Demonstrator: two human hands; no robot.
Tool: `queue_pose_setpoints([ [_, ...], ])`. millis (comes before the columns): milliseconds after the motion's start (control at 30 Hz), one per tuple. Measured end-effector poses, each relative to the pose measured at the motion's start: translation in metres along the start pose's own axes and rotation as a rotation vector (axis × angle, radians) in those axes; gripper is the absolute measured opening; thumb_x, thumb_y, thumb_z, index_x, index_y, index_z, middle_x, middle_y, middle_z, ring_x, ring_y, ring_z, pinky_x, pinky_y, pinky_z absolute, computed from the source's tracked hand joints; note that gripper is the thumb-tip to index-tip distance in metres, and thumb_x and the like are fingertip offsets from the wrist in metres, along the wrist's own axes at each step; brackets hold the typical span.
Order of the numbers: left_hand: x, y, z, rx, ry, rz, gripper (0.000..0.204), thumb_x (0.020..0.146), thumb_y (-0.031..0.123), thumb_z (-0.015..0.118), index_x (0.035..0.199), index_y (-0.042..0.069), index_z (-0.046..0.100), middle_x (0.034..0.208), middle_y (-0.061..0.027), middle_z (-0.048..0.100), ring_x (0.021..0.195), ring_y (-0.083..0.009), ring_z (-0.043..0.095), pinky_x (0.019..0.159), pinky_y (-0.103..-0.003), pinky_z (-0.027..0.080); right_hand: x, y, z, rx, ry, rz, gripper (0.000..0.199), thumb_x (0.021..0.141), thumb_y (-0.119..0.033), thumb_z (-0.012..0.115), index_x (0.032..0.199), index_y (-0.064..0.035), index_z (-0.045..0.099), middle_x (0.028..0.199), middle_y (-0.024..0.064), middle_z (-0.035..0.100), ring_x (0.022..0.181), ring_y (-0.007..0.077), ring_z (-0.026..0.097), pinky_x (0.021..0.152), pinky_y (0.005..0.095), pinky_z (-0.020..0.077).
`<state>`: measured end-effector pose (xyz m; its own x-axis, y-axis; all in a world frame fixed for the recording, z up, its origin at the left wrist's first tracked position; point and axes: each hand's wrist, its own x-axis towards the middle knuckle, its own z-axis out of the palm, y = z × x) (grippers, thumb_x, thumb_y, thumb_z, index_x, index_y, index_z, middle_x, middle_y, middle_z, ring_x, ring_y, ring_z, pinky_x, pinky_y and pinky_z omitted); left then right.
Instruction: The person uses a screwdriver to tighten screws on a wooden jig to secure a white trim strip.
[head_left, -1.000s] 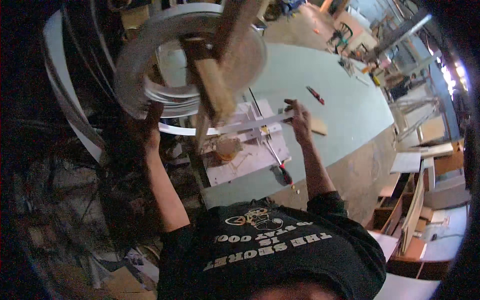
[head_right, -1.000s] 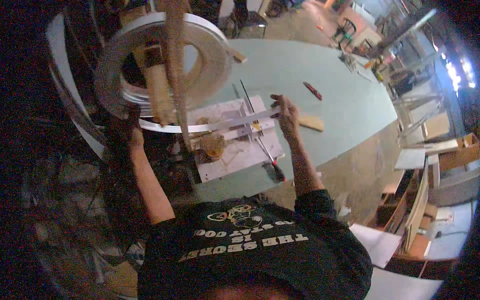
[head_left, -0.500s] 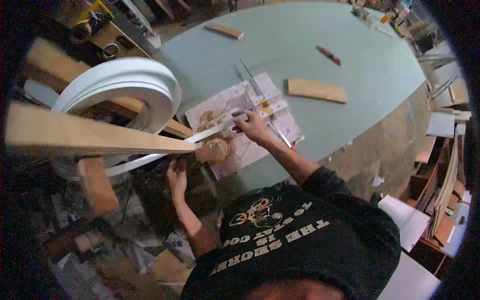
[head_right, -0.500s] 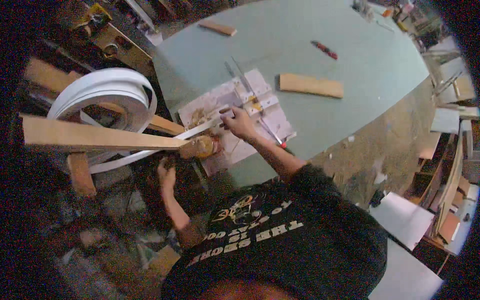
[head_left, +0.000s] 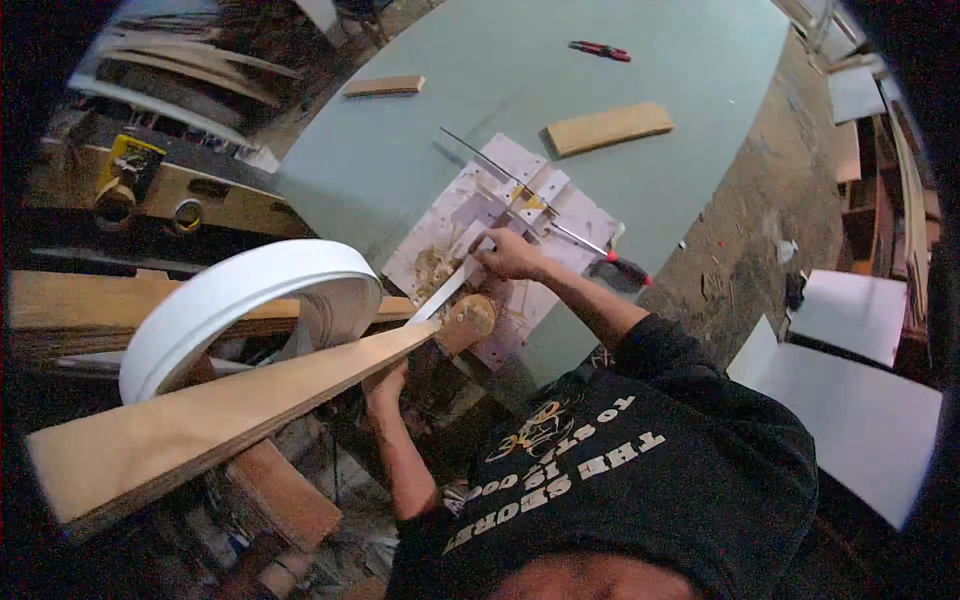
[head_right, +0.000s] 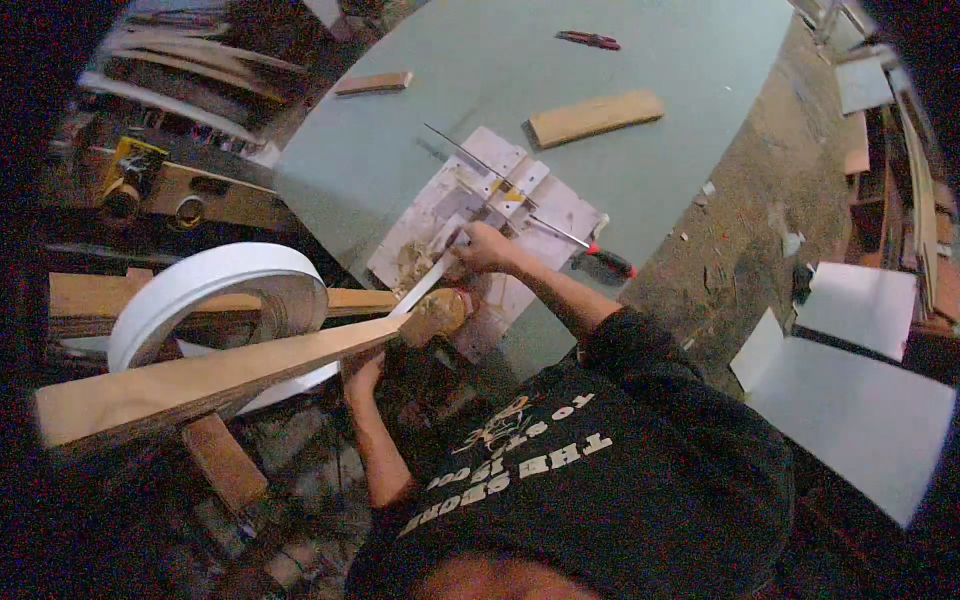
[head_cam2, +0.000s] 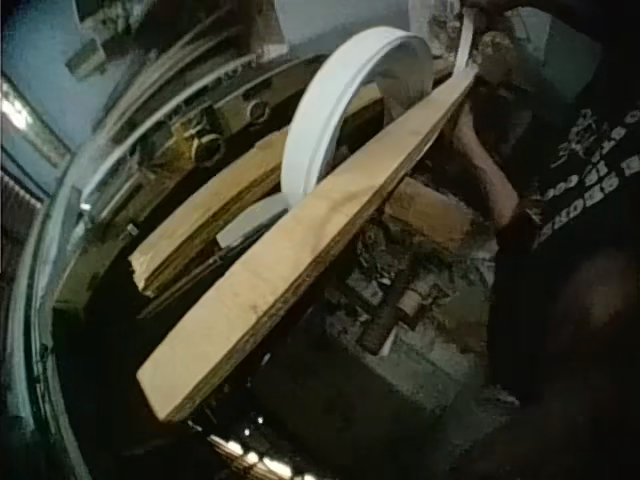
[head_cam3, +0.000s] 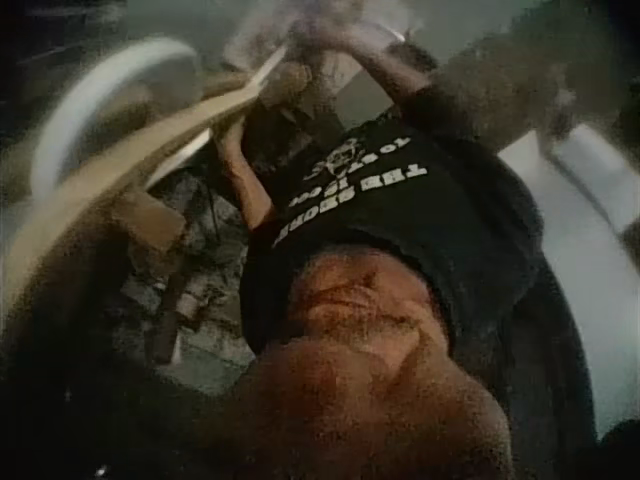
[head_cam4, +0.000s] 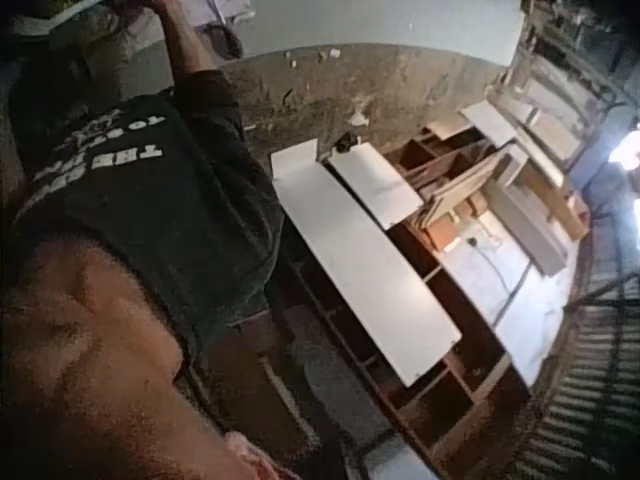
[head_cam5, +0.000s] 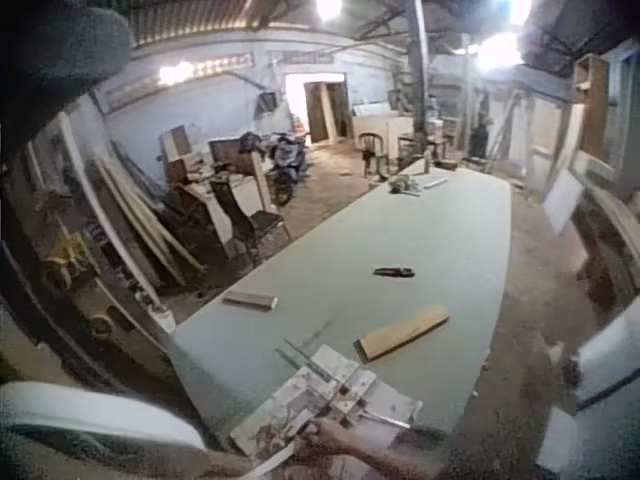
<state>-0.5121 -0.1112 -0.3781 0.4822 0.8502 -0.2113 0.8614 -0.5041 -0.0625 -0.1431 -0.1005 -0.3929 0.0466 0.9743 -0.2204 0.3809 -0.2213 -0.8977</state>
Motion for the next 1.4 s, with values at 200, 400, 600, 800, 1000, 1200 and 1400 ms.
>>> queue_pose_setpoints([
  [200, 0.039, -0.048, 0.061, 0.906, 0.564, 0.544, 0.047, 0.096, 0.043, 0.051, 0.13, 0.011, 0.048, 0.126, -0.0094, 0.055, 0.12, -0.0244, 0.051, 0.102, -0.042, 0.042, 0.001, 0.011, 0.005, 0.054, 0.414, 0.154, 0.037, 0.079, -0.023, 0.068, 0.11, -0.0033, 0.063, 0.098, 0.0214, 0.068, 0.094, 0.0329, 0.067, 0.082, 0.0418, 0.0522],
  [400, 0.049, -0.024, 0.07, -0.215, -0.033, 0.209, 0.051, 0.1, 0.045, 0.042, 0.136, 0.009, 0.045, 0.142, -0.0113, 0.047, 0.131, -0.0268, 0.042, 0.112, -0.046, 0.031, -0.045, -0.002, -0.008, 0.111, 0.443, 0.211, 0.043, 0.083, -0.037, 0.072, 0.109, -0.0035, 0.065, 0.092, 0.0192, 0.069, 0.085, 0.0298, 0.068, 0.075, 0.0403, 0.0528],
  [600, 0.051, -0.043, 0.066, -0.266, 0.056, 0.107, 0.051, 0.095, 0.049, 0.045, 0.128, 0.011, 0.055, 0.133, -0.0138, 0.053, 0.124, -0.0318, 0.047, 0.106, -0.047, 0.034, -0.039, -0.052, 0.016, -0.066, 0.33, 0.018, 0.029, 0.089, -0.031, 0.067, 0.105, -0.006, 0.067, 0.087, 0.0141, 0.069, 0.08, 0.0266, 0.068, 0.069, 0.039, 0.0527],
  [800, 0.047, 0.003, -0.027, -0.373, 0.112, 0.178, 0.042, 0.084, 0.041, 0.056, 0.11, 0.011, 0.068, 0.111, -0.0169, 0.067, 0.104, -0.0398, 0.061, 0.091, -0.046, 0.049, -0.038, -0.034, 0.004, -0.599, 0.188, -0.498, 0.031, 0.086, -0.025, 0.067, 0.114, -0.0116, 0.064, 0.12, 0.0055, 0.06, 0.11, 0.0267, 0.059, 0.09, 0.0413, 0.0488],
  [1000, 0.042, -0.003, -0.026, -0.479, 0.015, 0.264, 0.038, 0.084, 0.037, 0.059, 0.11, 0.01, 0.067, 0.109, -0.019, 0.066, 0.102, -0.0413, 0.061, 0.088, -0.048, 0.05, -0.033, -0.003, 0.005, -0.908, 0.148, -0.462, 0.034, 0.08, -0.029, 0.066, 0.11, -0.0145, 0.063, 0.122, 0.0044, 0.059, 0.111, 0.0234, 0.058, 0.099, 0.0421, 0.0412],
  [1200, 0.04, -0.003, -0.072, -0.797, -0.043, 0.349, 0.035, 0.085, 0.033, 0.061, 0.109, 0.009, 0.065, 0.107, -0.0207, 0.065, 0.1, -0.0425, 0.061, 0.086, -0.05, 0.05, -0.038, -0.022, 0.018, -0.985, 0.306, -0.432, 0.032, 0.082, -0.037, 0.066, 0.107, -0.0156, 0.063, 0.107, 0.0057, 0.061, 0.103, 0.0225, 0.06, 0.092, 0.0429, 0.0406],
  [1400, 0.017, 0.03, -0.125, -0.366, -0.058, 0.126, 0.026, 0.086, 0.029, 0.063, 0.1, 0.007, 0.064, 0.099, -0.0214, 0.065, 0.097, -0.0411, 0.062, 0.081, -0.051, 0.05, -0.044, -0.028, 0.023, -1.027, 0.271, -0.332, 0.029, 0.082, -0.037, 0.064, 0.104, -0.017, 0.064, 0.099, 0.0035, 0.061, 0.1, 0.0217, 0.059, 0.089, 0.0433, 0.0399],
])
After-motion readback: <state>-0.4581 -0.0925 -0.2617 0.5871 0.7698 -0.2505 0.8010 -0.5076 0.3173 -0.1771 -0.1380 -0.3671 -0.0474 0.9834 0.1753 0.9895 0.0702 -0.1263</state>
